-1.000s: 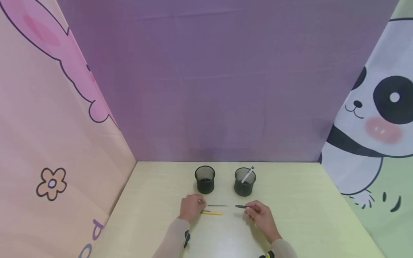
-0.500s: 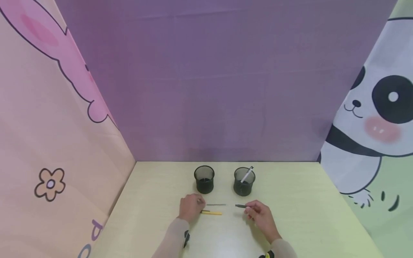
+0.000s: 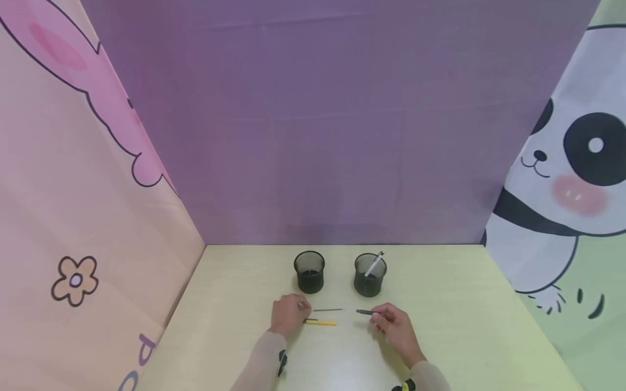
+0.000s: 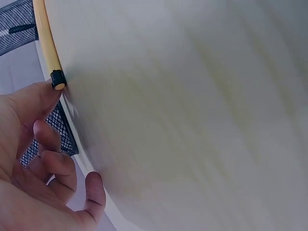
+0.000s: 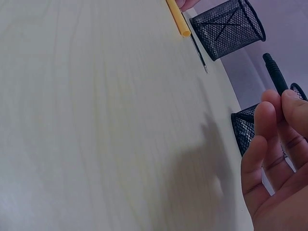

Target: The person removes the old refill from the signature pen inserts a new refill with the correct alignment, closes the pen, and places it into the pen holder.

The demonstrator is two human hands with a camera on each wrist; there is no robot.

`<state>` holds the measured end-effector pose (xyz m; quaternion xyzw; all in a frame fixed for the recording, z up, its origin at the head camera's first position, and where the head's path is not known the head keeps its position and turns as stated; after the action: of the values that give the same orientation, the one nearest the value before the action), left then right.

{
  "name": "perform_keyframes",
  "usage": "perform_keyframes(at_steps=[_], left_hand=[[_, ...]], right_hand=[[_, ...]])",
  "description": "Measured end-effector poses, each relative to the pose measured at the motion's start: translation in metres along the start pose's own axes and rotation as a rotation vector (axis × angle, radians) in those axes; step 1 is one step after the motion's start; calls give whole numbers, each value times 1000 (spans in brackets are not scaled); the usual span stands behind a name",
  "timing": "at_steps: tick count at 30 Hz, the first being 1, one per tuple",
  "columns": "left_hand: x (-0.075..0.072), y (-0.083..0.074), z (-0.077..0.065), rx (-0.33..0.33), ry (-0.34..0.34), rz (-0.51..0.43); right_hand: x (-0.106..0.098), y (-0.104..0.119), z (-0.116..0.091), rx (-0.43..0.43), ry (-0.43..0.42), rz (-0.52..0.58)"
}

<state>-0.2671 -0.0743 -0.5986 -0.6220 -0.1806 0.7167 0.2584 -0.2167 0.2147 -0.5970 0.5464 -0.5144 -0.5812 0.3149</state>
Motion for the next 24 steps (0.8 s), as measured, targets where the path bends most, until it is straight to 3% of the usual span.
perform_keyframes(at_steps=[4, 8, 14, 18, 21, 24], left_hand=[[-2, 1, 0, -13, -6, -6], [-9, -2, 1, -6, -54, 4], [-30, -20, 8, 37, -233, 13], [-47, -34, 21, 83, -358, 7], [-56, -41, 33, 96, -422, 46], [-62, -45, 45, 98, -438, 109]], right_hand=[[1, 0, 1, -3, 0, 4], [2, -2, 2, -10, -1, 14], [2, -7, -1, -14, -8, 18], [1, -8, -2, -27, -7, 29], [1, -8, -1, -28, -1, 43], [1, -8, 0, -21, 1, 42]])
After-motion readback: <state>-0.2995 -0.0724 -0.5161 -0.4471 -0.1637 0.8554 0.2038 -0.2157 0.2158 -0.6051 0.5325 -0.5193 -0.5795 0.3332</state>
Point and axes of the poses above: each hand's wrist, its own z-axis towards the middle knuckle, its own x-axis out of the palm, y = z × x, the point moved 3 cm from there along z, towards the middle knuckle, and after that the axes turned 6 degrees about -y, right-handed, at the moved point
